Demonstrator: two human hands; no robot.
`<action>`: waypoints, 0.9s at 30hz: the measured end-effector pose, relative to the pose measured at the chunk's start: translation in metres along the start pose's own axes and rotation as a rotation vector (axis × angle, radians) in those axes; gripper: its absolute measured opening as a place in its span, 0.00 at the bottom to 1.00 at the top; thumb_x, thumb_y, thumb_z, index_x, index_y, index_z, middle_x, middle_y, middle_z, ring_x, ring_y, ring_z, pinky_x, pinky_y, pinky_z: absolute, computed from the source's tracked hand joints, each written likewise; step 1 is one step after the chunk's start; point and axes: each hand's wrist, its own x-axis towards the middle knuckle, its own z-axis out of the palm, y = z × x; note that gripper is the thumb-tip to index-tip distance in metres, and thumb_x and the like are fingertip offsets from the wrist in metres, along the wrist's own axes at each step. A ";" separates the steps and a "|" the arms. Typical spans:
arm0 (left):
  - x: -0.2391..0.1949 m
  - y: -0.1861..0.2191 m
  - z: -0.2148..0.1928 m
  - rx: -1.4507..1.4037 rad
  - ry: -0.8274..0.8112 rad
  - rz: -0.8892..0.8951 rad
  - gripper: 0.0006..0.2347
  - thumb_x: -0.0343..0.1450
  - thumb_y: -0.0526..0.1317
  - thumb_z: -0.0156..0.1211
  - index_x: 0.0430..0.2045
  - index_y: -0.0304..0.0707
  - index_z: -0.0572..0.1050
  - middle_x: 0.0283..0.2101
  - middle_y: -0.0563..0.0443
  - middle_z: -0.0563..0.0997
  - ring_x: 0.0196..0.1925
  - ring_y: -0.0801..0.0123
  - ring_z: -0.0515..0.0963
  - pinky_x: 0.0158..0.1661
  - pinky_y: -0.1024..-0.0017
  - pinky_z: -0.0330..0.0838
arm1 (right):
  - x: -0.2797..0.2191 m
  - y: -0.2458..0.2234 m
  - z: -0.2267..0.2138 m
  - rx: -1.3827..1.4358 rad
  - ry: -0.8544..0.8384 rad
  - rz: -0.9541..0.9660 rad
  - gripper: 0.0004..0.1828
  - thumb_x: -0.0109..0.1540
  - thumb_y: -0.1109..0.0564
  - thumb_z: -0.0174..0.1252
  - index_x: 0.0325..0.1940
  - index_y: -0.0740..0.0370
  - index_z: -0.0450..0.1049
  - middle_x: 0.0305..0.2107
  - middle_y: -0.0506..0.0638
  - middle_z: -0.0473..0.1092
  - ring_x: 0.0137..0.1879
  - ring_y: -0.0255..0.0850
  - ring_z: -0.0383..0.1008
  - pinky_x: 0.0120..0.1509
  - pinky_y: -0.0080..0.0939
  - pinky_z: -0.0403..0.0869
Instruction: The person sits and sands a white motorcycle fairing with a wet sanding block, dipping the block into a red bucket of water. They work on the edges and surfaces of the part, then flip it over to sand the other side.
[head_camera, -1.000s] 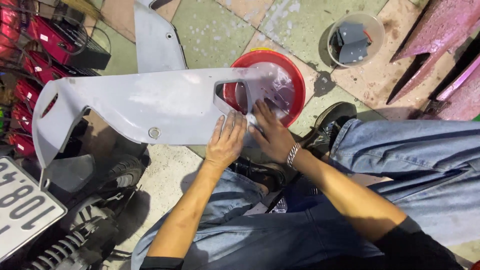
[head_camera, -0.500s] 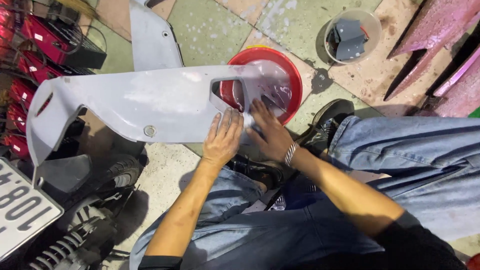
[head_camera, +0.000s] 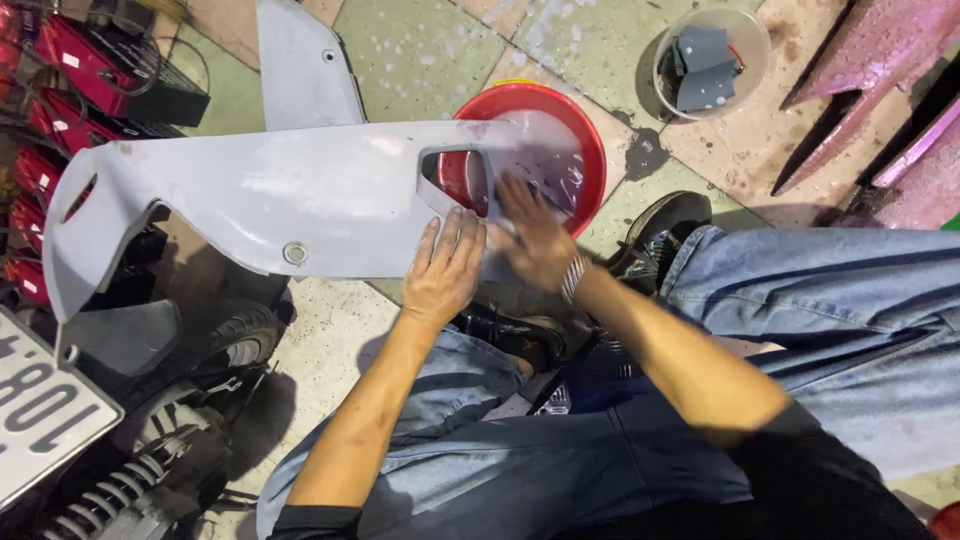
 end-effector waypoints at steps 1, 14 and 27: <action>0.001 0.001 -0.002 -0.002 -0.003 -0.002 0.13 0.78 0.37 0.42 0.46 0.43 0.78 0.51 0.50 0.81 0.59 0.63 0.79 0.65 0.61 0.67 | 0.016 0.013 0.006 0.001 -0.004 0.002 0.37 0.72 0.45 0.45 0.79 0.69 0.48 0.71 0.74 0.52 0.77 0.67 0.51 0.75 0.70 0.57; -0.002 0.001 0.006 0.049 0.017 -0.005 0.12 0.77 0.38 0.44 0.44 0.46 0.79 0.49 0.53 0.81 0.57 0.66 0.80 0.65 0.62 0.68 | 0.019 0.012 0.005 -0.007 0.039 0.038 0.38 0.72 0.41 0.47 0.75 0.74 0.54 0.70 0.74 0.53 0.77 0.66 0.51 0.78 0.66 0.52; 0.000 0.001 0.000 0.012 0.083 -0.029 0.10 0.77 0.37 0.44 0.42 0.42 0.77 0.47 0.50 0.81 0.55 0.63 0.81 0.62 0.62 0.70 | 0.032 -0.003 -0.005 0.035 -0.069 0.124 0.38 0.73 0.42 0.43 0.77 0.74 0.50 0.72 0.75 0.50 0.78 0.66 0.46 0.80 0.65 0.45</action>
